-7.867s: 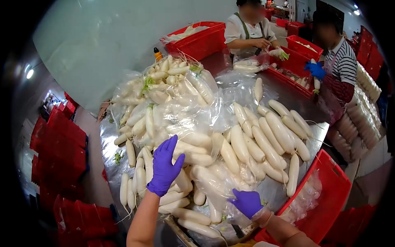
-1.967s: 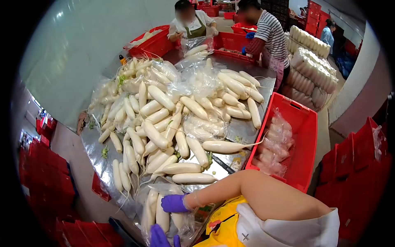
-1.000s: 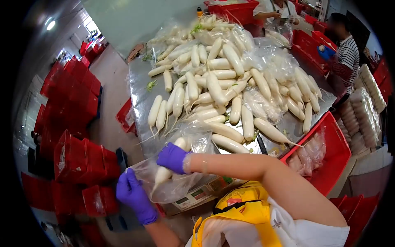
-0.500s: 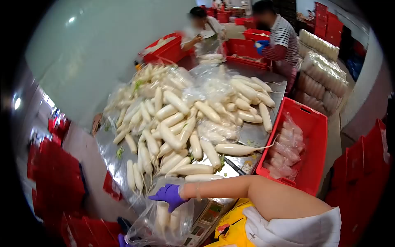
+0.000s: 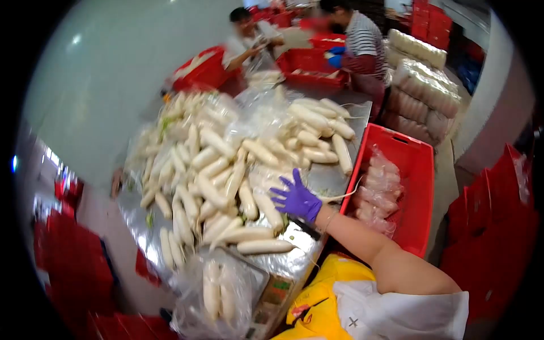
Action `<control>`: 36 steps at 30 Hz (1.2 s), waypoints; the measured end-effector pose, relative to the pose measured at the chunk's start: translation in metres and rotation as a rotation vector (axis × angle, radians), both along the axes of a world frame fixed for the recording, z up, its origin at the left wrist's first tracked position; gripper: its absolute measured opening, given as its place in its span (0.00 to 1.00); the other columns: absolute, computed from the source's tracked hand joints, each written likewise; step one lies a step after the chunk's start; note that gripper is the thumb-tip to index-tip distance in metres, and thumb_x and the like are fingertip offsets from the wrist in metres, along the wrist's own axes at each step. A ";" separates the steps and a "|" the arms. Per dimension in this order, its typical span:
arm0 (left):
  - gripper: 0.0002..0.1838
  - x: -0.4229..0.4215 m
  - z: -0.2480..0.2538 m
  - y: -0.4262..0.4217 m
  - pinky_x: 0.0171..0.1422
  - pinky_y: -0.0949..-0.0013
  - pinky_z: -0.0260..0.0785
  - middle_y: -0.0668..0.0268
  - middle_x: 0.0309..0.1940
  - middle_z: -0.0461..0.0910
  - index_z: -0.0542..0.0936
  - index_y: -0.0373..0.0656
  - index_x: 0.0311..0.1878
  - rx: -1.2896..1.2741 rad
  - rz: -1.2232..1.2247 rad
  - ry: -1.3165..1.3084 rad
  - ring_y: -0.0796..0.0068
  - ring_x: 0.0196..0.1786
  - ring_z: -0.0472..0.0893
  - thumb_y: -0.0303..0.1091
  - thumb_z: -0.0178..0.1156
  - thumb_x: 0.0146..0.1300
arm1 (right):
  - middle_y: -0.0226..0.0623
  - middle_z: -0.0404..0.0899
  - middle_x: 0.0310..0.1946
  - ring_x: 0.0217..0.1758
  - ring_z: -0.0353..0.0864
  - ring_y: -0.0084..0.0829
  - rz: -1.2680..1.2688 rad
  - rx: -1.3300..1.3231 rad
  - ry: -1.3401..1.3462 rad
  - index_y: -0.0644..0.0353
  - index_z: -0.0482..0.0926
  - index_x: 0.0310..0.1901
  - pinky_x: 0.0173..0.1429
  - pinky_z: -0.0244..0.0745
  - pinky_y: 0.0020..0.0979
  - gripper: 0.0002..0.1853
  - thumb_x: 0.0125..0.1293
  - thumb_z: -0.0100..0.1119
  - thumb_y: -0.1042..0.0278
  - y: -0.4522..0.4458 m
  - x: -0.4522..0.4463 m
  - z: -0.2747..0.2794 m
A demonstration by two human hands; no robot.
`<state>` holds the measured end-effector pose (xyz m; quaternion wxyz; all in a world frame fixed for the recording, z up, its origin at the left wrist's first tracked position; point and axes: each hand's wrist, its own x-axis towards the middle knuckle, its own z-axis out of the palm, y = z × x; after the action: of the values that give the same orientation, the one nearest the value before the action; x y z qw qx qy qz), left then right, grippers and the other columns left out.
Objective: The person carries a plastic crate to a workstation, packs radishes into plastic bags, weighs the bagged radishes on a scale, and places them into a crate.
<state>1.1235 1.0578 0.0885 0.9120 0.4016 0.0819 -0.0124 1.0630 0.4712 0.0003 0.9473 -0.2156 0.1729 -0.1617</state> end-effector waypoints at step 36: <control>0.21 -0.003 0.030 -0.071 0.40 0.60 0.75 0.51 0.25 0.81 0.83 0.36 0.37 1.802 0.307 -0.369 0.57 0.32 0.83 0.47 0.69 0.55 | 0.47 0.52 0.74 0.77 0.48 0.51 -0.176 -2.679 0.351 0.42 0.46 0.77 0.75 0.42 0.60 0.50 0.55 0.64 0.66 0.228 0.075 0.061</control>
<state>1.1203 0.9863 0.1183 0.2465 0.9383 -0.0333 0.2404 1.1383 0.6996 0.0613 -0.0365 -0.9712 0.0146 -0.2348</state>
